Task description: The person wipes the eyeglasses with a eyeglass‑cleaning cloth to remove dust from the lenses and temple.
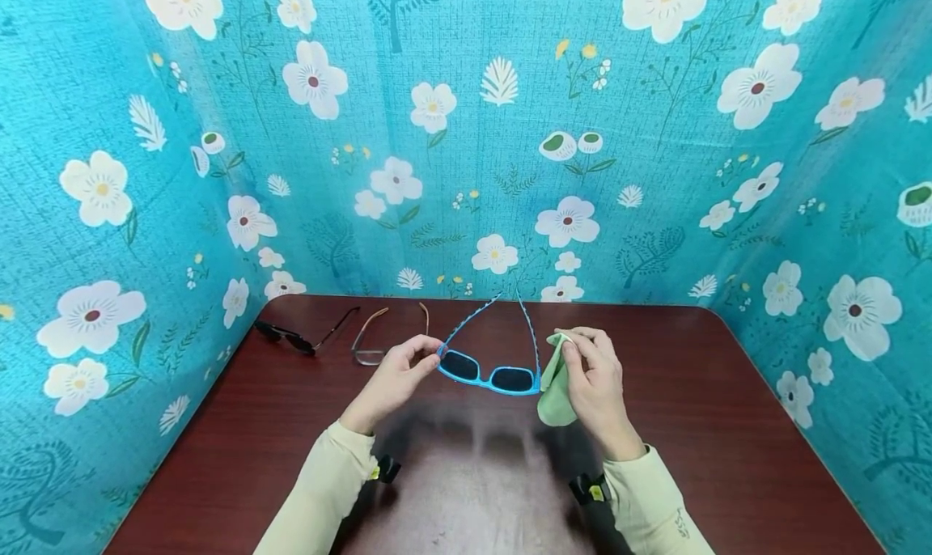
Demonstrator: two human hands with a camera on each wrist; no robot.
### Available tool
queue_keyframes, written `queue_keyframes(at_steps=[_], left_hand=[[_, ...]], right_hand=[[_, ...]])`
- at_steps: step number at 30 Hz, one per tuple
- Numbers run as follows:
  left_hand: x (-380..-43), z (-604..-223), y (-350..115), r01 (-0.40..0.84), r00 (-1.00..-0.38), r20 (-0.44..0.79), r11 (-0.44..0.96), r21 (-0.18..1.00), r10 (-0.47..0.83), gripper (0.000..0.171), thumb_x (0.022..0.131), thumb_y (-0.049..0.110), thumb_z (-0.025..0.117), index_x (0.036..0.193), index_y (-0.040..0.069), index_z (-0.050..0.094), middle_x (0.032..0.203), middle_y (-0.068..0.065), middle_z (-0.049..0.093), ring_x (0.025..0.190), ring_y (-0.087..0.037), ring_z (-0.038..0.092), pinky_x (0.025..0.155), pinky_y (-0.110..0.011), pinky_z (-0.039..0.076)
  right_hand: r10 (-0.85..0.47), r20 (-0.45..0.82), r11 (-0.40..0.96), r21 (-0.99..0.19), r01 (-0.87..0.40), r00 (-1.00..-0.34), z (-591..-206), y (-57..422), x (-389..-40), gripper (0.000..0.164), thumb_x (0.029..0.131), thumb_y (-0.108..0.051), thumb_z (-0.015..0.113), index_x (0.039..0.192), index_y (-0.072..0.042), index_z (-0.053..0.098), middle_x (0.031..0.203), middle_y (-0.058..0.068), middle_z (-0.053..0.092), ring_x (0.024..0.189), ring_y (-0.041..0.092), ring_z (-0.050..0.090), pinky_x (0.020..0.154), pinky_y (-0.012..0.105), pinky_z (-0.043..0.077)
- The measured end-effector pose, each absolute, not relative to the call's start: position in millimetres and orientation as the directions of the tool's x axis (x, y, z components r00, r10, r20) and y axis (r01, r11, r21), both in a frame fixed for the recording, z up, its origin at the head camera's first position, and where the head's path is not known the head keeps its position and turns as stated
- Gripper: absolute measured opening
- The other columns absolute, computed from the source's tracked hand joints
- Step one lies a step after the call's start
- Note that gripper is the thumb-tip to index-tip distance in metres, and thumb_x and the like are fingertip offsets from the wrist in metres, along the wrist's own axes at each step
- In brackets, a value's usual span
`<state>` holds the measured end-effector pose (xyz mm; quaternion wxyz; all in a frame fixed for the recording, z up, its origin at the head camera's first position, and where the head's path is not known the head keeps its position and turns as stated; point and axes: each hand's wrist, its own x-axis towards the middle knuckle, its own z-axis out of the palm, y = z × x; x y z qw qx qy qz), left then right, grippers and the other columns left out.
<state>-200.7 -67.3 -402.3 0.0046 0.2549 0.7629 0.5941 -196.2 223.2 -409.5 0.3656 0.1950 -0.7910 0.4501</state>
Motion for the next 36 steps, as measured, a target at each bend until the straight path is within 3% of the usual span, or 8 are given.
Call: queue_keyframes(at_steps=[7, 15, 19, 23, 36], left_hand=[[-211, -418, -62, 0.58, -0.814, 0.505, 0.362, 0.73, 0.287, 0.012, 0.089, 0.013, 0.052, 0.099, 0.013, 0.058, 0.087, 0.006, 0.05, 0.076, -0.008, 0.046, 0.065, -0.028, 0.043], [-210, -422, -56, 0.657, -0.743, 0.622, 0.446, 0.608, 0.246, 0.013, 0.086, 0.014, 0.057, 0.099, 0.012, 0.06, 0.089, 0.008, 0.051, 0.079, -0.004, 0.046, 0.066, -0.021, 0.042], [-212, -424, -52, 0.699, -0.689, 0.686, 0.464, 0.543, 0.235, 0.014, 0.083, 0.01, 0.061, 0.096, 0.011, 0.062, 0.089, 0.007, 0.052, 0.082, -0.005, 0.046, 0.069, -0.021, 0.041], [-212, -426, -49, 0.719, -0.654, 0.726, 0.475, 0.508, 0.214, 0.016, 0.079, 0.006, 0.064, 0.094, 0.011, 0.063, 0.087, 0.006, 0.053, 0.081, -0.006, 0.046, 0.07, -0.02, 0.041], [-208, -427, -42, 0.728, -0.628, 0.759, 0.474, 0.495, 0.171, 0.014, 0.081, 0.01, 0.063, 0.095, 0.008, 0.063, 0.09, 0.004, 0.054, 0.079, -0.007, 0.049, 0.068, -0.017, 0.041]], right_hand=[[0.071, 0.722, 0.669, -0.546, -0.504, -0.688, -409, 225, -194, 0.019, 0.087, -0.008, 0.054, 0.101, -0.007, 0.067, 0.078, 0.0, 0.053, 0.068, 0.009, 0.043, 0.058, 0.021, 0.031], [0.126, 0.568, 0.681, -0.645, -0.345, -0.813, -413, 221, -188, 0.021, 0.085, -0.025, 0.058, 0.1, -0.014, 0.068, 0.074, -0.005, 0.063, 0.054, 0.005, 0.049, 0.046, 0.018, 0.036], [0.168, 0.496, 0.682, -0.682, -0.263, -0.852, -413, 217, -186, 0.021, 0.082, -0.029, 0.062, 0.097, -0.015, 0.069, 0.065, -0.005, 0.061, 0.052, 0.006, 0.05, 0.043, 0.02, 0.037], [0.175, 0.461, 0.685, -0.692, -0.228, -0.87, -412, 217, -186, 0.021, 0.08, -0.032, 0.063, 0.092, -0.016, 0.07, 0.067, -0.006, 0.061, 0.055, 0.006, 0.051, 0.045, 0.021, 0.038], [0.192, 0.481, 0.641, -0.721, -0.261, -0.855, -422, 209, -186, 0.014, 0.085, -0.028, 0.058, 0.084, -0.014, 0.061, 0.068, -0.004, 0.057, 0.059, 0.009, 0.05, 0.048, 0.022, 0.038]])
